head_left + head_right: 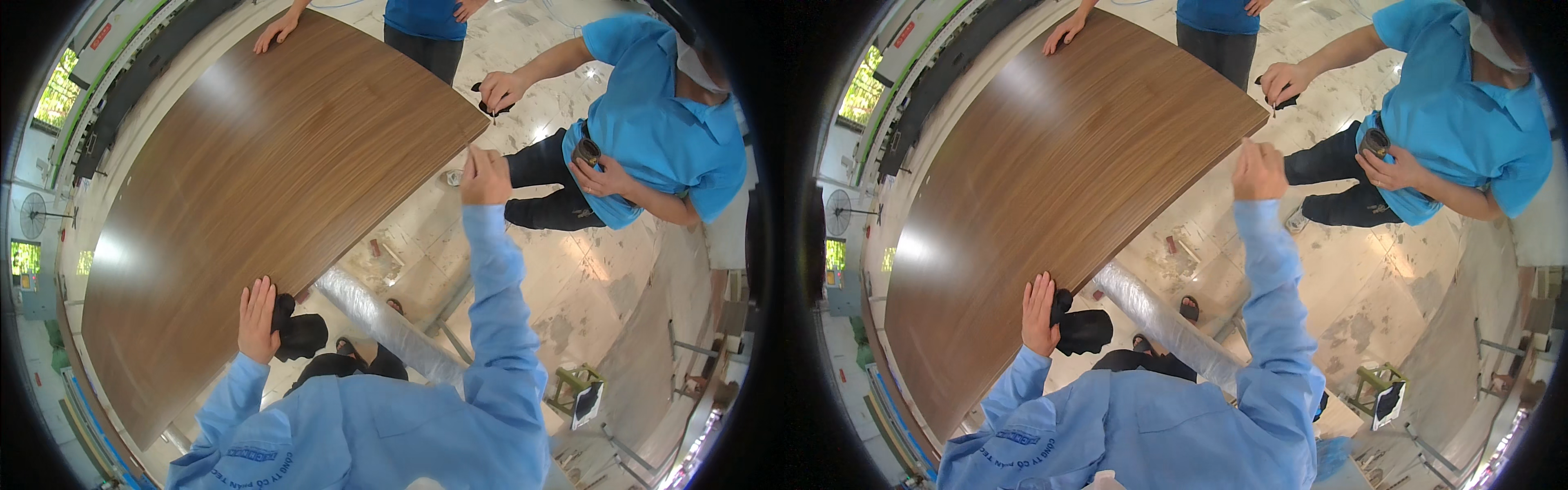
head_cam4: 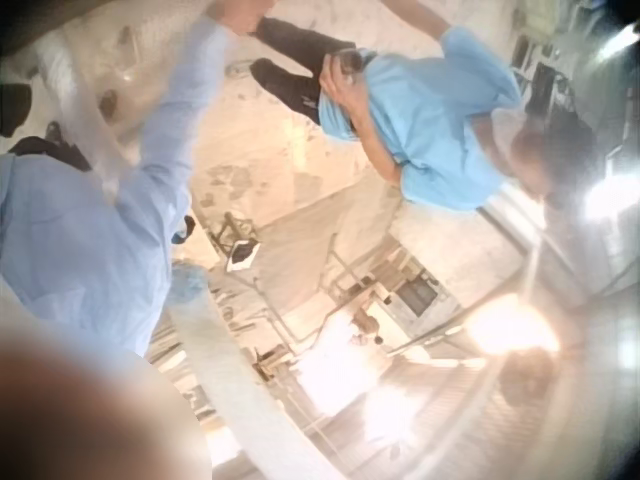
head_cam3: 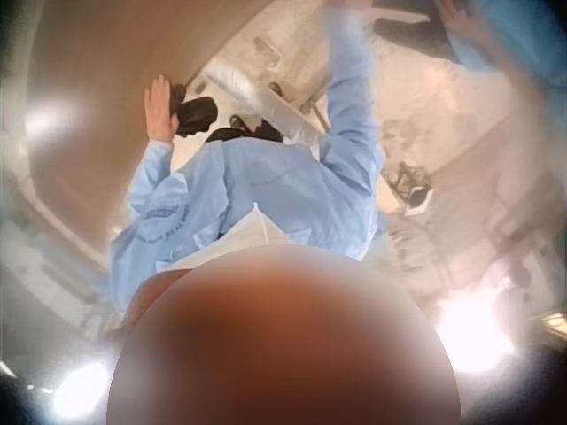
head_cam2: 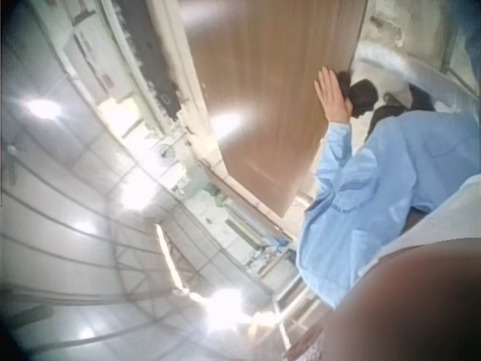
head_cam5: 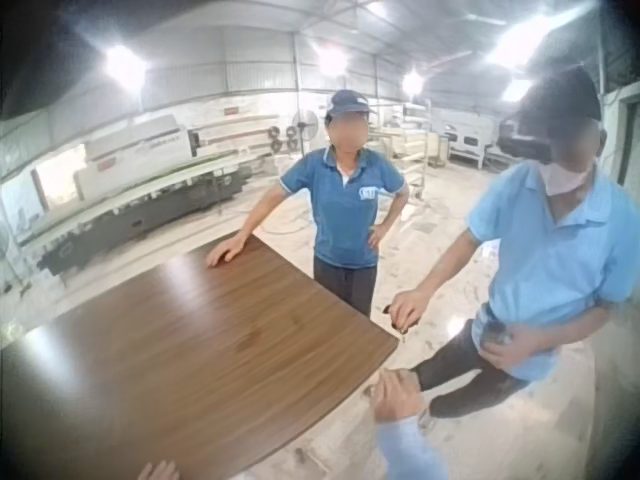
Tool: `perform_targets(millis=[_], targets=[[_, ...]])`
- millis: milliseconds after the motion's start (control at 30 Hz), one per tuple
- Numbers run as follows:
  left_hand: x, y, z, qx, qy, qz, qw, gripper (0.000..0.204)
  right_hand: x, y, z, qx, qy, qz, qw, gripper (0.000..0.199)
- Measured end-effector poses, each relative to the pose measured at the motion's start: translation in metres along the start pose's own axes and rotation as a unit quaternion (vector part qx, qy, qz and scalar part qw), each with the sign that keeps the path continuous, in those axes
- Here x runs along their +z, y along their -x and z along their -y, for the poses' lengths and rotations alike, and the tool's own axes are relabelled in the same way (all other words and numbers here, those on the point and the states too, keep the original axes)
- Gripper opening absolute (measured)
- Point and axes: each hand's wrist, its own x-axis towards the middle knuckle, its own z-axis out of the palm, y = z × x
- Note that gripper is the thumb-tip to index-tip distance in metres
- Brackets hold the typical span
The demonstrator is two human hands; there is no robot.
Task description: The person scrapes the surface of a large wooden tabletop with a small metal tool while holding a black cloth in the other hand. The person moves along the edge of the table, repeatedly scraping and wiping the surface.
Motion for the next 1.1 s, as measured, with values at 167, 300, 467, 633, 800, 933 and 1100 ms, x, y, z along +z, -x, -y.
perform_targets(millis=[167,300,467,633,800,933,1100], targets=[[-0.001,-0.001,-0.001,-0.005,0.027,-0.007,1.000,0.092,-0.011,0.014,0.023,-0.115,-0.013,0.074,0.990,0.020],[-0.004,-0.001,-0.003,-0.010,0.016,-0.002,1.000,0.092,-0.049,0.083,0.114,-0.179,-0.142,0.158,0.961,0.027],[-0.002,-0.001,-0.010,-0.025,0.025,-0.022,0.999,0.089,-0.070,0.085,0.154,-0.192,-0.141,0.199,0.951,0.022],[0.004,0.035,-0.013,-0.085,0.001,-0.062,0.994,0.086,-0.049,0.056,0.105,-0.133,-0.038,0.139,0.981,0.024],[0.000,0.098,0.005,-0.159,0.004,-0.085,0.984,0.089,-0.070,0.150,0.176,-0.228,-0.069,0.254,0.937,0.025],[-0.005,0.153,0.029,-0.207,-0.007,-0.097,0.973,0.089,-0.103,0.189,0.251,-0.263,-0.233,0.274,0.895,0.022],[-0.013,0.225,0.059,-0.249,-0.062,-0.146,0.955,0.083,-0.065,0.127,0.193,0.006,-0.054,0.114,0.992,0.006]])
